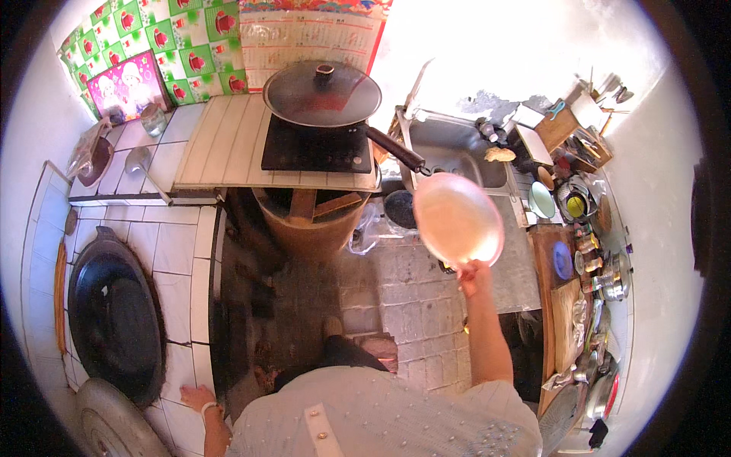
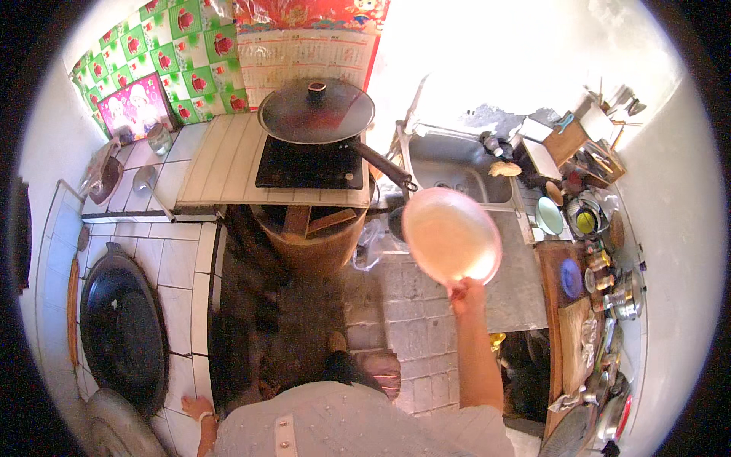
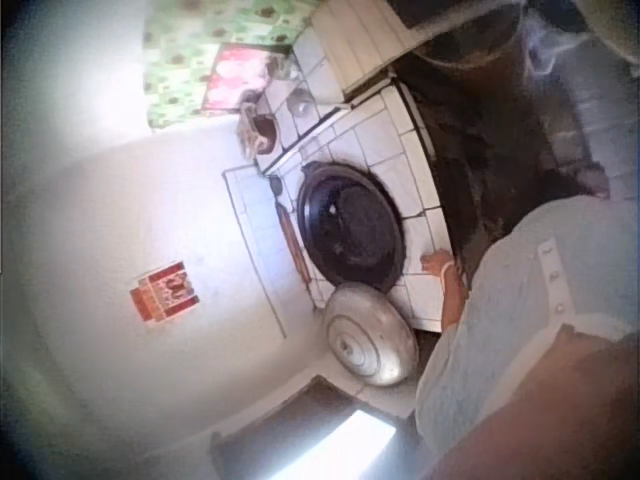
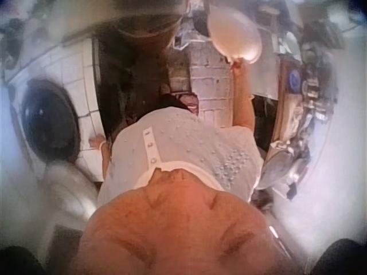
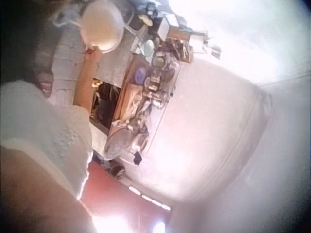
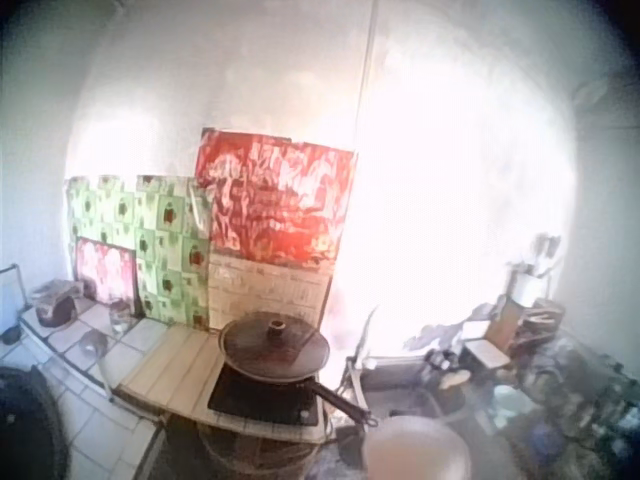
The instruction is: The person scrubs the inside of a large black wok with a scrubber, washes a light blue bowl and a pinkish basin in a sink, and then wipes the interior of the wok with a cloth.
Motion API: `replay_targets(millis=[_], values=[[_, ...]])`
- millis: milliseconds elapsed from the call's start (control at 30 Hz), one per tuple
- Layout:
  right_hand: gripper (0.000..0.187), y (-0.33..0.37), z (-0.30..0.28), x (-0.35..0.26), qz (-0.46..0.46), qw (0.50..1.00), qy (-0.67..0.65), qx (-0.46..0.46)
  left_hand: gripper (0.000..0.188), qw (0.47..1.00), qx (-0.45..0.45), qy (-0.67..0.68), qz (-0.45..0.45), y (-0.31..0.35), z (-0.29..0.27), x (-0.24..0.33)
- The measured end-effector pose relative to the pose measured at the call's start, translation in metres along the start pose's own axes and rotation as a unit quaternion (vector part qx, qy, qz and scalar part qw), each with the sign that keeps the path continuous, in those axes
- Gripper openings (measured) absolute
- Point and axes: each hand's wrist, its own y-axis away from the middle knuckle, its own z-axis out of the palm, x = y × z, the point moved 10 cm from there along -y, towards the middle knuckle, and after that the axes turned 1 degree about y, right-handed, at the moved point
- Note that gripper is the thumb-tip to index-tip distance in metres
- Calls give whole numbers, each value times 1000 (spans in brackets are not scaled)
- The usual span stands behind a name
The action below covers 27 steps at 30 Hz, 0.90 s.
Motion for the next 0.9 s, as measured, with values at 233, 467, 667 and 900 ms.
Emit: replay_targets(millis=[233,467,667,900], values=[[19,-103,-13,-95,-71,997,-36,23,60,997,-70,9,15,25,-16,46],[31,-142,-4,-141,-116,970,-1,213,79,977,-211,-30,-2,34,-29,46],[36,-180,-2,-161,-137,963,42,227,87,973,-231,5,-30,20,-2,30],[36,-176,21,-175,-182,946,102,246,93,956,-286,12,-65,26,-11,29]])
